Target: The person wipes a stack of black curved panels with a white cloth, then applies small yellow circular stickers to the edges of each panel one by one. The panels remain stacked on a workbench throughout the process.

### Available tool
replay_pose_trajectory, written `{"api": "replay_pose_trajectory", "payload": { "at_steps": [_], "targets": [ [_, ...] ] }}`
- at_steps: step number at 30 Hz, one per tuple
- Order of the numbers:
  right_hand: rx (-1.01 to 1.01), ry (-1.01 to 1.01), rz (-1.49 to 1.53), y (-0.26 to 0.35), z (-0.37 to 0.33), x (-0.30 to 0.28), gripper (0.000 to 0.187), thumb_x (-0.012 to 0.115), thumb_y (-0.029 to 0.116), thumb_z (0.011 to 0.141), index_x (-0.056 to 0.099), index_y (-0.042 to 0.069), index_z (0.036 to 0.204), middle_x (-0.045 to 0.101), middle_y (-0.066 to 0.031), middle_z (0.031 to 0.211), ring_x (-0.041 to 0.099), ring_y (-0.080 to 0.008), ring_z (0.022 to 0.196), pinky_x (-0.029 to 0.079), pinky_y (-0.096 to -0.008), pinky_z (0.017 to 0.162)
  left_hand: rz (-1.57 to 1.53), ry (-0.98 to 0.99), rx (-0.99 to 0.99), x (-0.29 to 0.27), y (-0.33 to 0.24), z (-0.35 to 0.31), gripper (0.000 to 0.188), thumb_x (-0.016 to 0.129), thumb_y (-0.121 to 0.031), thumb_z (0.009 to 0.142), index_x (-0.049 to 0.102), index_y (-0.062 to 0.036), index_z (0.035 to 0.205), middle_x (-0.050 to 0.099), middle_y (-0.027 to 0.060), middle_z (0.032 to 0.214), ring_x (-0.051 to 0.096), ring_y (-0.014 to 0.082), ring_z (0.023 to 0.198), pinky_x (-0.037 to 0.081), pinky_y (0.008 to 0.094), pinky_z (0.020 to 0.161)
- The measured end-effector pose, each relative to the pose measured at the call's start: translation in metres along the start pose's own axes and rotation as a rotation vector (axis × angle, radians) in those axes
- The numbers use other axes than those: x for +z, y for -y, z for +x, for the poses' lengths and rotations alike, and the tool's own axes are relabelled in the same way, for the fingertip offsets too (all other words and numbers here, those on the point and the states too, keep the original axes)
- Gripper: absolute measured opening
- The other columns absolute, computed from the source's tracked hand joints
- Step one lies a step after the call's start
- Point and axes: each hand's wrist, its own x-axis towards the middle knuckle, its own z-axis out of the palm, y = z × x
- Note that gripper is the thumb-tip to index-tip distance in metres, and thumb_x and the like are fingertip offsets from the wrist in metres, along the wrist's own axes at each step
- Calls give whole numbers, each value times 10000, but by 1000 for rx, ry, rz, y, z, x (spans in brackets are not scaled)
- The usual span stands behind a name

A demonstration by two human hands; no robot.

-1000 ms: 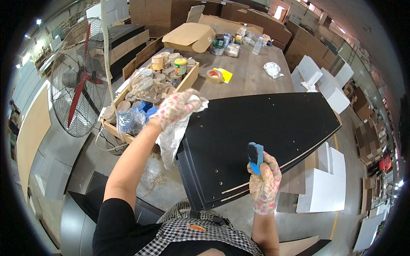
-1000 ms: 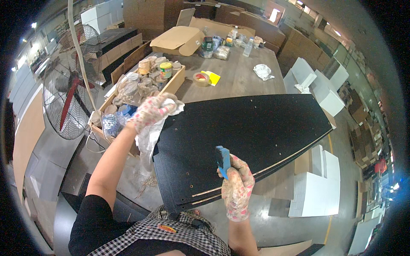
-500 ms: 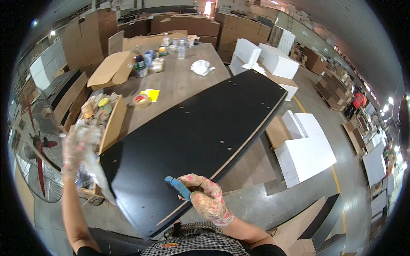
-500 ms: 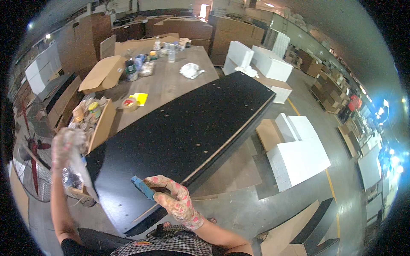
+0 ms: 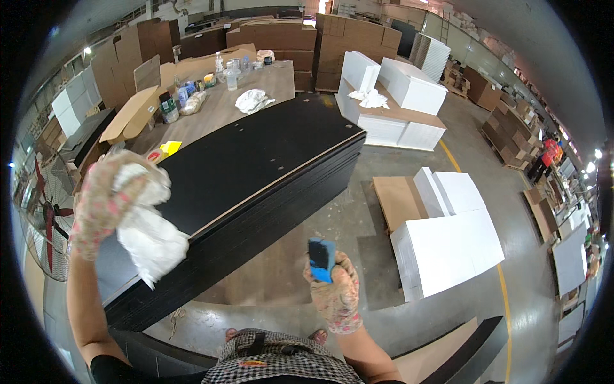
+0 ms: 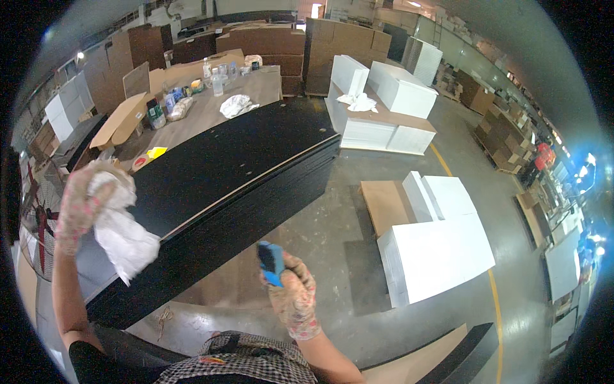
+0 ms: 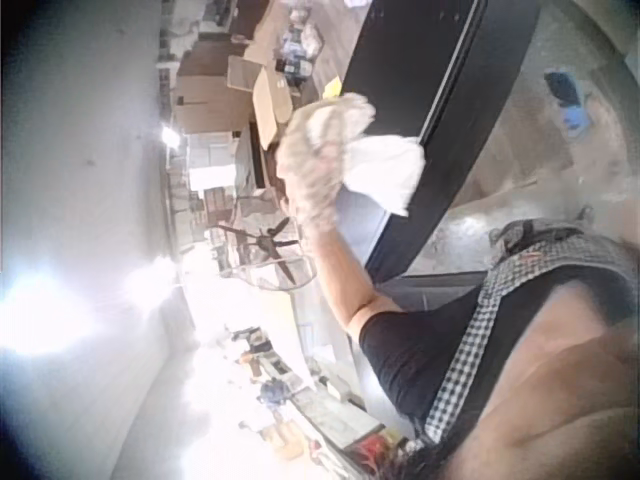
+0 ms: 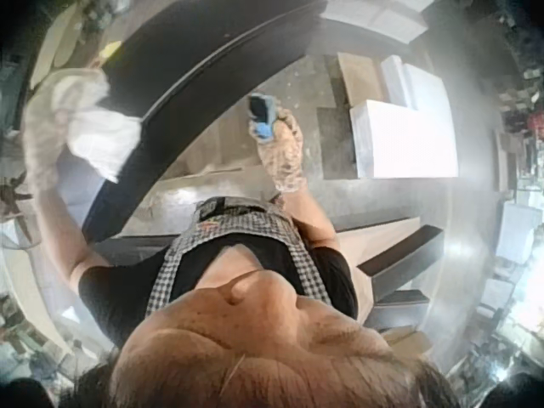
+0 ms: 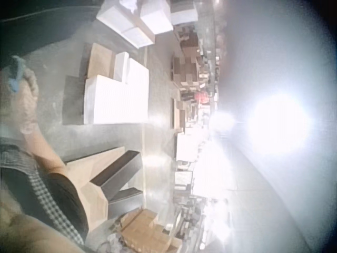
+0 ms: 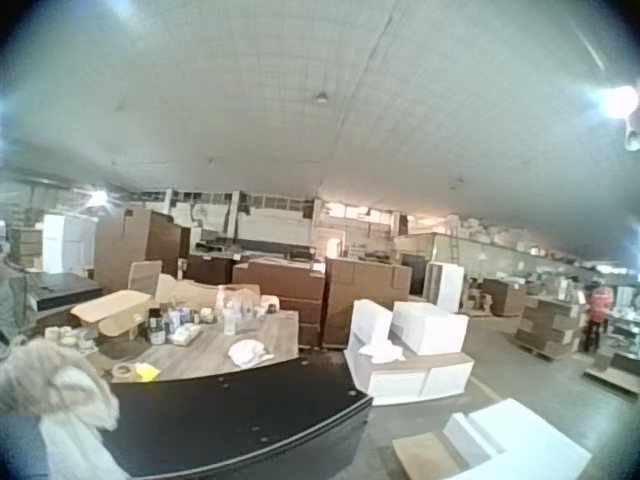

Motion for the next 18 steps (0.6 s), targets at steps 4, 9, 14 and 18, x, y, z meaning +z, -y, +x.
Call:
{"api": "replay_pose_trajectory", "payload": {
  "at_steps": [4, 9, 14, 18],
  "targets": [
    [-29, -84, 52, 56, 25, -55, 354, 617, 163, 865, 523, -3, 1164, 588, -160, 1130, 596, -233, 976, 505, -382, 817, -420, 390, 49, 46, -107, 9, 279, 651, -313, 804, 652, -64, 929, 647, 105, 814, 633, 233, 786, 498, 344, 747],
    [-67, -185, -11, 97, 71, -107, 357, 643, 196, 848, 536, 11, 1135, 608, -143, 1071, 603, -214, 916, 503, -371, 801, -833, 676, -168, 140, -180, -28, 269, 644, -284, 803, 667, -29, 888, 671, 119, 823, 649, 205, 766, 505, 309, 732],
    [-83, -197, -95, 124, 142, -144, 337, 656, 176, 829, 542, 14, 1102, 602, -132, 1023, 592, -234, 890, 485, -365, 777, -1036, 590, -152, 243, -220, -32, 247, 642, -268, 815, 673, -35, 893, 672, 126, 846, 655, 226, 793, 498, 314, 727],
    [-1, -260, -225, 152, 209, -170, 301, 643, 167, 824, 544, 9, 1060, 583, -119, 993, 571, -215, 829, 468, -354, 757, -983, 585, -129, 314, -258, -11, 229, 621, -268, 824, 670, -60, 905, 666, 101, 852, 641, 268, 837, 488, 358, 751]
  ]
}}
